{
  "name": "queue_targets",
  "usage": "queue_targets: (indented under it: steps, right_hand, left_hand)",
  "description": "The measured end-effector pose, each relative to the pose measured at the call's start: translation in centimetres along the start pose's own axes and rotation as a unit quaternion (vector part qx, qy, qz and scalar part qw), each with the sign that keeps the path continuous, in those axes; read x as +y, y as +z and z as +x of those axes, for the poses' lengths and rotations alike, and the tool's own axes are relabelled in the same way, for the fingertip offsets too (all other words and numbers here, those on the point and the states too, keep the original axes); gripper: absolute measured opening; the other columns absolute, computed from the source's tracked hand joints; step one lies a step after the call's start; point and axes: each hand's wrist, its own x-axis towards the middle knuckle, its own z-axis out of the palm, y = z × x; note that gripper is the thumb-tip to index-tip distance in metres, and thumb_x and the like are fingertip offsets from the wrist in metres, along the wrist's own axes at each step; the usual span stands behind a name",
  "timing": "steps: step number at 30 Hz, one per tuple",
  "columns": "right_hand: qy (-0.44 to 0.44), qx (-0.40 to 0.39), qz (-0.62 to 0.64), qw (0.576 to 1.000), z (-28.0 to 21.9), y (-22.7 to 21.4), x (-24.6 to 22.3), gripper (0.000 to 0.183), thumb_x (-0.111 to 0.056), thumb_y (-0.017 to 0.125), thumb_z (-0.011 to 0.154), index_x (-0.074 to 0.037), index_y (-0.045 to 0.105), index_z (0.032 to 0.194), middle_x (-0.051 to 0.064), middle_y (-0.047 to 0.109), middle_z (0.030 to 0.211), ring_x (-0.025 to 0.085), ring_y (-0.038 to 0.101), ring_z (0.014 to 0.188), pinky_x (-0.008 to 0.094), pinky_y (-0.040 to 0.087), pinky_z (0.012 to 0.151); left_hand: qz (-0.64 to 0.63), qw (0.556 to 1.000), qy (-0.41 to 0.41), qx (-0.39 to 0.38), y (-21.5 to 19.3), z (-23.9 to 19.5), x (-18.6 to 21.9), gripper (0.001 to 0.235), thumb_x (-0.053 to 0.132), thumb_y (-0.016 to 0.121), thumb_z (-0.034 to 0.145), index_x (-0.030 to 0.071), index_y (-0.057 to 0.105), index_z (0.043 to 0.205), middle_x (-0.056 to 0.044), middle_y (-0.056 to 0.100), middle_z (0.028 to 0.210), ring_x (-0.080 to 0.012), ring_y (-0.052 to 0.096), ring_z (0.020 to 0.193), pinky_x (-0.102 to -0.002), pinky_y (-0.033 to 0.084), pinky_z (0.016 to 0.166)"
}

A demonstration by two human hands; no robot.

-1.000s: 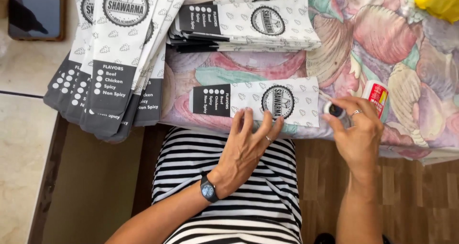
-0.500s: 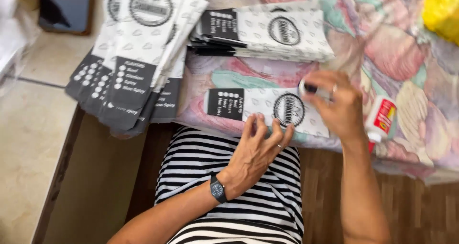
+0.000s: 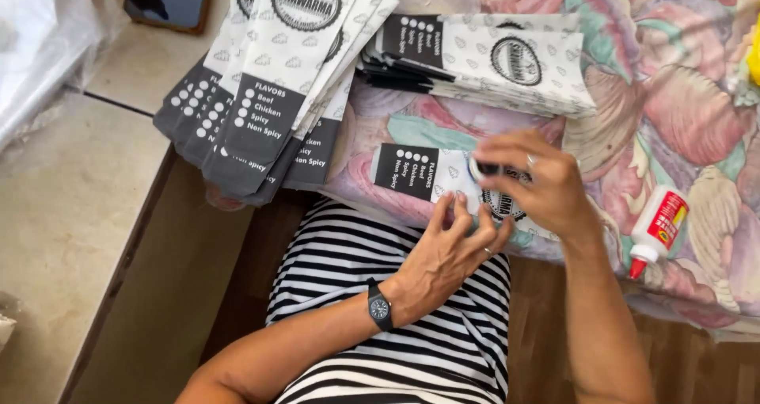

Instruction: Folding and gluing paper bags for food packaging

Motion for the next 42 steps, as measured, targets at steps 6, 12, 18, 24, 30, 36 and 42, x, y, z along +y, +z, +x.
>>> queue_targets:
  steps: [6, 12, 18, 24, 30, 36, 42]
  right_hand:
    - [-0.029, -0.064, 0.089, 0.994, 1.1, 2.7, 1.3, 0.024, -0.012, 0.085, 0.08, -0.006, 0.081, 0.104, 0.014, 0.075, 0.109, 0.032, 0.069, 0.104, 0.044, 0.055, 0.095]
    - [-0.11, -0.012, 0.091, 0.99, 7.2, 6.9, 1.4, 0.023, -0.009, 0.083, 0.088, -0.001, 0.079, 0.109, 0.015, 0.073, 0.113, 0.033, 0.067, 0.106, 0.045, 0.055, 0.095]
    - [-0.052, -0.037, 0.056, 0.996, 2.9, 1.8, -1.1, 0.025, -0.009, 0.083, 0.086, -0.003, 0.079, 0.109, 0.013, 0.074, 0.115, 0.031, 0.069, 0.109, 0.043, 0.056, 0.096]
    - [-0.052, -0.088, 0.13, 0.986, 3.8, 4.1, -0.2, 0.021, -0.012, 0.083, 0.083, -0.004, 0.08, 0.103, 0.013, 0.076, 0.111, 0.032, 0.071, 0.105, 0.043, 0.056, 0.093]
    - [-0.149, -0.081, 0.198, 0.966, 10.5, 8.9, -1.6, 0.023, -0.014, 0.084, 0.086, -0.001, 0.077, 0.104, 0.016, 0.074, 0.111, 0.037, 0.069, 0.099, 0.047, 0.055, 0.088]
    - [-0.117, -0.039, 0.121, 0.985, 7.1, 5.8, -3.3, 0.026, -0.017, 0.081, 0.09, -0.003, 0.077, 0.111, 0.014, 0.072, 0.118, 0.034, 0.068, 0.106, 0.045, 0.054, 0.094]
    - [0.002, 0.019, 0.049, 0.999, -0.1, 2.3, -0.2, 0.028, -0.013, 0.086, 0.083, -0.004, 0.079, 0.109, 0.013, 0.073, 0.118, 0.033, 0.069, 0.106, 0.043, 0.056, 0.095]
  left_hand:
    - [0.008, 1.0, -0.021, 0.022, 0.5, 0.0, 0.6, 0.069, 0.003, 0.072, 0.082, 0.024, 0.051, 0.145, -0.011, 0.047, 0.128, -0.0395, 0.057, 0.122, -0.064, 0.05, 0.108]
    - [0.03, 0.999, -0.01, 0.023, -0.8, -0.2, -0.2, 0.063, -0.001, 0.069, 0.083, 0.022, 0.057, 0.14, -0.011, 0.046, 0.129, -0.0386, 0.055, 0.121, -0.063, 0.053, 0.108]
    - [0.034, 0.999, -0.025, 0.034, -0.1, 0.1, 0.0, 0.07, 0.003, 0.077, 0.082, 0.029, 0.054, 0.143, -0.007, 0.045, 0.129, -0.0346, 0.055, 0.121, -0.062, 0.053, 0.109]
    - [0.019, 0.998, -0.046, 0.044, -0.1, 0.0, 0.4, 0.064, 0.001, 0.077, 0.082, 0.027, 0.056, 0.137, -0.007, 0.045, 0.128, -0.0336, 0.057, 0.12, -0.062, 0.053, 0.11]
    - [0.011, 0.999, -0.016, 0.031, -0.4, -0.4, 0.3, 0.052, 0.0, 0.073, 0.081, 0.018, 0.062, 0.129, -0.013, 0.045, 0.13, -0.0409, 0.053, 0.126, -0.065, 0.048, 0.112]
    - [-0.016, 0.999, -0.008, 0.042, -0.8, -0.6, -0.2, 0.049, 0.001, 0.072, 0.084, 0.013, 0.061, 0.13, -0.014, 0.048, 0.127, -0.0423, 0.053, 0.121, -0.067, 0.048, 0.109]
    - [-0.026, 0.999, 0.006, 0.042, 1.4, -0.3, 0.2, 0.069, 0.006, 0.076, 0.08, 0.016, 0.05, 0.143, -0.013, 0.047, 0.126, -0.0419, 0.051, 0.122, -0.065, 0.044, 0.109]
